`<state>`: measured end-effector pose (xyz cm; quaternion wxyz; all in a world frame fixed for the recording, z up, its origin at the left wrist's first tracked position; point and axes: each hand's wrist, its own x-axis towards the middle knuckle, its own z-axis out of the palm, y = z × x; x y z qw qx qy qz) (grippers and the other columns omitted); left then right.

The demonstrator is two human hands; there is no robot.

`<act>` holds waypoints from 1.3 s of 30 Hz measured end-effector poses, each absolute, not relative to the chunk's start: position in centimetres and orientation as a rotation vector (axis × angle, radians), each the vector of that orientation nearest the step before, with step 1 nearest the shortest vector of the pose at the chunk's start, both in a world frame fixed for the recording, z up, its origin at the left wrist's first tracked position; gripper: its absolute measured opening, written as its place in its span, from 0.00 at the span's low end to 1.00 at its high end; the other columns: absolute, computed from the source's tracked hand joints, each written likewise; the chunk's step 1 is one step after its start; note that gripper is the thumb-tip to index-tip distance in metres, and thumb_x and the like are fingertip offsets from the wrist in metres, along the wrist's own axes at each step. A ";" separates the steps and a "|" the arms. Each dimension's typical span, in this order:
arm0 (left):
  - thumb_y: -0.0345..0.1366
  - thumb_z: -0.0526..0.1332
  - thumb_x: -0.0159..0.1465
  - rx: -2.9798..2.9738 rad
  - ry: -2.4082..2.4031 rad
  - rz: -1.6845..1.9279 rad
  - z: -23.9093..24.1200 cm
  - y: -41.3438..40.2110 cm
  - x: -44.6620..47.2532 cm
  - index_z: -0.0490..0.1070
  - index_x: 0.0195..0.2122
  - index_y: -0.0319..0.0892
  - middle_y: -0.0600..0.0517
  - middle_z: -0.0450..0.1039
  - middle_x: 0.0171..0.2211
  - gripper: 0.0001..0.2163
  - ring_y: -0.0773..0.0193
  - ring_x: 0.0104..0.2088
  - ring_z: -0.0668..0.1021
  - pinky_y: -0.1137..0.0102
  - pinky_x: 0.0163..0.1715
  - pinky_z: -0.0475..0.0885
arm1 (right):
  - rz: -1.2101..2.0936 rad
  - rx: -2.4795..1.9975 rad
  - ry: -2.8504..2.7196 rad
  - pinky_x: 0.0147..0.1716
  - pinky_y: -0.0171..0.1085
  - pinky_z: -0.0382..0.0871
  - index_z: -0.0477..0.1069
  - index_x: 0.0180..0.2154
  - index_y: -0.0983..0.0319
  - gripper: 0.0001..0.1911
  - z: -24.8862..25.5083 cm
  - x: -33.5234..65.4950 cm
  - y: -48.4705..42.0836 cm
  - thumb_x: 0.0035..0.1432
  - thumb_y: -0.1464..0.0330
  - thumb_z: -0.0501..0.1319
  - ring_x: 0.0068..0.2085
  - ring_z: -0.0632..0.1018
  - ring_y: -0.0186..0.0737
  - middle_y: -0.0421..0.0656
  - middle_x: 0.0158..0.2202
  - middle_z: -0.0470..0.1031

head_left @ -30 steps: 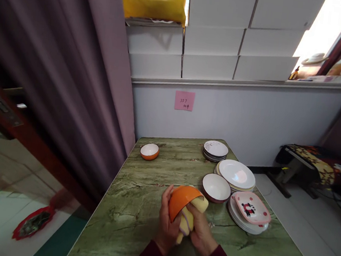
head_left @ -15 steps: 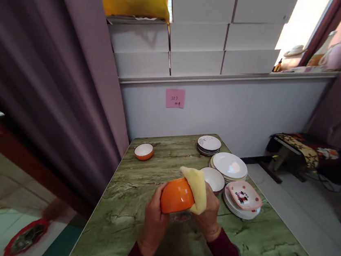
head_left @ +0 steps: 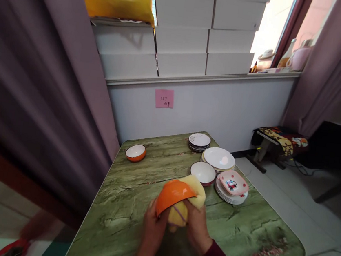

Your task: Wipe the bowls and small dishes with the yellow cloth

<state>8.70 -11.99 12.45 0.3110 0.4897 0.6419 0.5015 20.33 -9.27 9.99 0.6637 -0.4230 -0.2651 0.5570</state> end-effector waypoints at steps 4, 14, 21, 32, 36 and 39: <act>0.46 0.65 0.59 1.552 1.777 1.204 13.2 -13.4 8.7 0.66 0.59 0.40 0.43 0.82 0.41 0.28 0.52 0.30 0.82 0.60 0.33 0.75 | 0.781 -1.090 -0.930 0.36 0.45 0.79 0.77 0.37 0.62 0.16 8.6 22.7 -9.0 0.50 0.59 0.69 0.35 0.82 0.49 0.47 0.34 0.82; 0.21 0.52 0.49 1.961 1.764 1.371 14.8 -14.0 7.4 0.69 0.56 0.42 0.44 0.79 0.51 0.31 0.50 0.49 0.81 0.61 0.46 0.75 | -0.166 -0.778 -1.622 0.54 0.50 0.74 0.66 0.60 0.60 0.26 13.5 24.7 -9.7 0.61 0.73 0.60 0.56 0.76 0.51 0.52 0.55 0.75; 0.40 0.62 0.56 1.154 1.478 1.644 13.9 -14.7 8.4 0.76 0.44 0.39 0.49 0.80 0.31 0.16 0.57 0.27 0.80 0.68 0.25 0.75 | 0.546 -0.953 -1.215 0.42 0.46 0.80 0.75 0.48 0.64 0.25 11.8 21.5 -10.8 0.50 0.59 0.71 0.43 0.82 0.52 0.51 0.44 0.82; 0.52 0.65 0.57 1.216 1.541 1.334 12.4 -14.6 8.5 0.73 0.47 0.37 0.47 0.80 0.29 0.24 0.55 0.27 0.80 0.66 0.24 0.75 | 0.949 -1.077 -0.817 0.34 0.44 0.79 0.77 0.41 0.65 0.24 9.1 21.3 -10.4 0.48 0.54 0.70 0.35 0.82 0.50 0.49 0.37 0.83; 0.44 0.61 0.61 1.638 1.815 1.224 13.8 -15.1 8.2 0.70 0.52 0.37 0.50 0.77 0.26 0.21 0.56 0.23 0.78 0.65 0.26 0.71 | 0.252 -1.038 -1.320 0.45 0.48 0.78 0.75 0.49 0.64 0.23 8.5 24.1 -9.8 0.55 0.58 0.67 0.46 0.81 0.54 0.54 0.46 0.81; 0.31 0.56 0.59 1.820 1.849 1.109 14.7 -15.6 8.8 0.70 0.53 0.40 0.44 0.82 0.36 0.20 0.52 0.33 0.82 0.63 0.34 0.72 | -0.120 -0.886 -1.567 0.52 0.50 0.75 0.69 0.58 0.63 0.25 9.5 24.9 -10.5 0.60 0.64 0.63 0.54 0.78 0.53 0.55 0.53 0.77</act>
